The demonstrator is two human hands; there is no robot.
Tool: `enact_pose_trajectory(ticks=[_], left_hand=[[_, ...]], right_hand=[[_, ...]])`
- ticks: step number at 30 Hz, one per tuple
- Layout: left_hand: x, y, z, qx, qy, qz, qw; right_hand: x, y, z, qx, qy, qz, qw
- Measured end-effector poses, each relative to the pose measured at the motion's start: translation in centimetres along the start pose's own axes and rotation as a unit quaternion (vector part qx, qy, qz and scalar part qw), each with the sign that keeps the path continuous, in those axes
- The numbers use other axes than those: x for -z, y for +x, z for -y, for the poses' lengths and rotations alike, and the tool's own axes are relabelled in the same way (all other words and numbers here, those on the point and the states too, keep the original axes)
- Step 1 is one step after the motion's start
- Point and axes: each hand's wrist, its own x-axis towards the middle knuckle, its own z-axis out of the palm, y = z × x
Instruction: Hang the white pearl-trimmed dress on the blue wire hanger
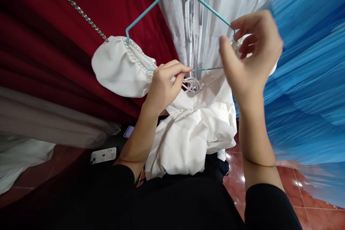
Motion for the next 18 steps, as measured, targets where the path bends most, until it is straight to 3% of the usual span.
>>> enact_pose_trajectory(ticks=[3, 5, 7, 10, 12, 15, 18], left_hand=[[0.1, 0.1, -0.1, 0.003, 0.006, 0.004, 1.000], [0.0, 0.0, 0.1, 0.007, 0.011, 0.004, 1.000], [-0.2, -0.1, 0.5, 0.006, 0.010, 0.002, 1.000], [-0.5, -0.5, 1.0, -0.020, -0.012, -0.019, 1.000], [-0.3, -0.6, 1.2, -0.029, -0.017, -0.075, 0.997], [0.6, -0.5, 1.8, -0.011, 0.041, -0.211, 0.976], [2.2, 0.1, 3.8, -0.006, 0.129, -0.295, 0.947]], right_hand=[[-2.0, -2.8, 1.2, 0.046, -0.018, 0.100, 0.994], [-3.9, -5.0, 0.7, 0.045, -0.021, 0.160, 0.986], [-5.4, -7.0, -0.4, 0.053, -0.051, 0.167, 0.983], [-6.5, -8.5, -1.8, 0.100, -0.078, 0.119, 0.985], [-6.6, -8.6, -1.8, 0.089, -0.045, 0.086, 0.991], [-6.8, -8.4, -0.6, 0.045, -0.009, 0.063, 0.997], [-7.4, -8.6, 0.6, 0.041, -0.009, 0.061, 0.997]])
